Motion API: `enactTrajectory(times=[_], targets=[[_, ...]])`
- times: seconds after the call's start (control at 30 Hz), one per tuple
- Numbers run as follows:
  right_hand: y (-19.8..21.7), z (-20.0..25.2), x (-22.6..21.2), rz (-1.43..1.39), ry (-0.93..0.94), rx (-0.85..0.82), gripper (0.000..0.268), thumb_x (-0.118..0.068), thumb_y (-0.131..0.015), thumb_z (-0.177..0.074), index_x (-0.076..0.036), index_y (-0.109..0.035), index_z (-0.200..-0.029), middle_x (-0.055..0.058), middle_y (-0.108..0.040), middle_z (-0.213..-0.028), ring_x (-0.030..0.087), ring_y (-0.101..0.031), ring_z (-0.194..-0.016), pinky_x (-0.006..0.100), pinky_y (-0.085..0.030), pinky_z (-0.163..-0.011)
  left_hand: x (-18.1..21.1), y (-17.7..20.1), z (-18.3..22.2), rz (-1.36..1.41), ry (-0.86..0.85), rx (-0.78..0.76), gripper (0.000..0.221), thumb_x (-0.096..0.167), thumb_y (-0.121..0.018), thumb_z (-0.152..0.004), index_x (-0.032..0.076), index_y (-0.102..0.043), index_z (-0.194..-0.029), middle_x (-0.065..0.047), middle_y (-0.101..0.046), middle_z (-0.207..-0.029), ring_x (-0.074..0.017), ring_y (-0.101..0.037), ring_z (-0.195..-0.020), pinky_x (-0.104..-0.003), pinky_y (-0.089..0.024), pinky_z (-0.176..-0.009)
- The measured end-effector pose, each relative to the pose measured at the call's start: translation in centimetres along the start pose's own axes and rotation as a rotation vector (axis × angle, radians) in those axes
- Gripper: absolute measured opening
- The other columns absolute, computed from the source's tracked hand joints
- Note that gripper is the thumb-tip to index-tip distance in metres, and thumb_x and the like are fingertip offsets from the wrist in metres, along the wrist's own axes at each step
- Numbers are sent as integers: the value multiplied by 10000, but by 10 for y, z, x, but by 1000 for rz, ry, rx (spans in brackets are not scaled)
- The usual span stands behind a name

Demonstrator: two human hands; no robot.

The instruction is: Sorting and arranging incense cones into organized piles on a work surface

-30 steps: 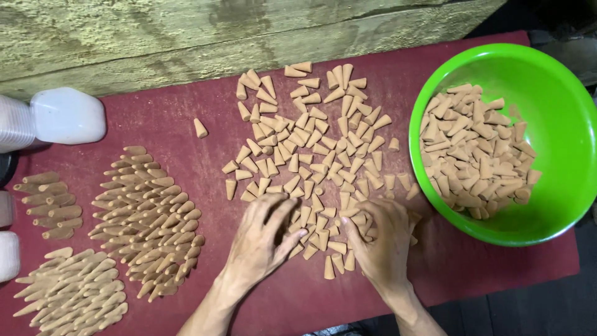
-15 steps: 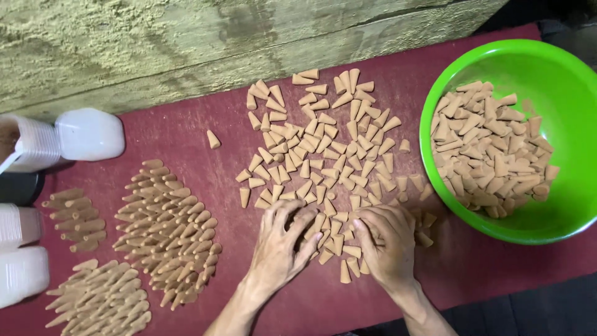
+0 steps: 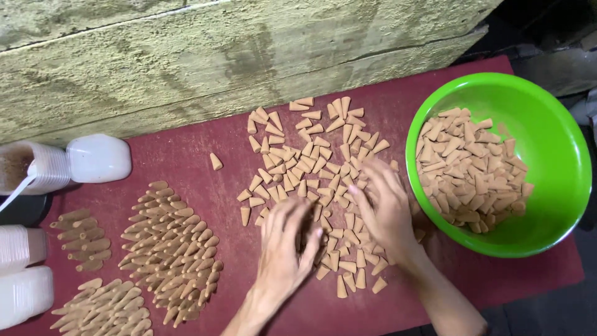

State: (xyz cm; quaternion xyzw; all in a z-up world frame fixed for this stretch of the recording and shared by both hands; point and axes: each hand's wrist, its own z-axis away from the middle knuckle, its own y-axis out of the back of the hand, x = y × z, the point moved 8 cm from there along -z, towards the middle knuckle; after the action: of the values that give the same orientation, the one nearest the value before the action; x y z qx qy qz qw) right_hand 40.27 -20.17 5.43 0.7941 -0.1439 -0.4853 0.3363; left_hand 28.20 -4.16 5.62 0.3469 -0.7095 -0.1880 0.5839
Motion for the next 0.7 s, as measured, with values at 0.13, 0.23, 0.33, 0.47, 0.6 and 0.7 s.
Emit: enactTrajectory(times=[0.13, 0.23, 0.33, 0.47, 0.6, 0.7], targets=[[-18, -29, 28, 105, -112, -43, 599, -385, -606, -992, -6, -529, -1449, 253, -476, -1515, 402, -430, -1435, 574, -316, -1199, -19, 5, -32, -93, 86, 123, 613, 488, -468, -1033, 37, -481, -1448, -185, -504, -1473, -295, -471, -1348, -557, -374, -1128], [-24, -48, 42, 145, -57, 15, 623, -344, -685, -982, 87, -542, -1408, 371, -491, -1433, 610, -420, -1357, 686, -325, -1113, -45, 4, -48, -63, 237, 196, 682, 347, -716, -945, 26, -468, -1493, -283, -416, -1509, -500, -331, -1442, -660, -209, -1187], [-35, -66, 55, 173, -127, -39, 640, -401, -616, -1028, 75, -516, -1444, 333, -519, -1422, 558, -415, -1397, 667, -283, -1148, -53, 5, -60, -162, 336, 228, 781, 426, -742, -932, -1, -430, -1507, -320, -363, -1550, -532, -289, -1465, -660, -129, -1212], [-47, -73, 63, 185, -85, -20, 543, -392, -637, -1011, 25, -589, -1356, 267, -584, -1352, 503, -496, -1341, 653, -331, -1108, -53, -2, -62, -267, 327, 164, 718, 470, -687, -954, 13, -489, -1471, -300, -421, -1535, -451, -401, -1436, -598, -191, -1196], [-47, -69, 74, 180, -71, 38, 348, -331, -681, -982, -115, -666, -1254, 115, -654, -1123, 384, -614, -1164, 562, -421, -1011, -74, -20, -55, -302, 230, 153, 622, 537, -624, -970, 88, -573, -1398, -185, -521, -1442, -354, -478, -1368, -545, -323, -1130], [-48, -66, 77, 164, -74, 41, 222, -345, -691, -988, -190, -697, -1145, 18, -667, -1018, 285, -635, -1079, 474, -430, -981, -83, -27, -52, -228, 171, 208, 534, 456, -684, -940, 114, -617, -1345, -143, -577, -1362, -339, -532, -1282, -529, -383, -1089]])
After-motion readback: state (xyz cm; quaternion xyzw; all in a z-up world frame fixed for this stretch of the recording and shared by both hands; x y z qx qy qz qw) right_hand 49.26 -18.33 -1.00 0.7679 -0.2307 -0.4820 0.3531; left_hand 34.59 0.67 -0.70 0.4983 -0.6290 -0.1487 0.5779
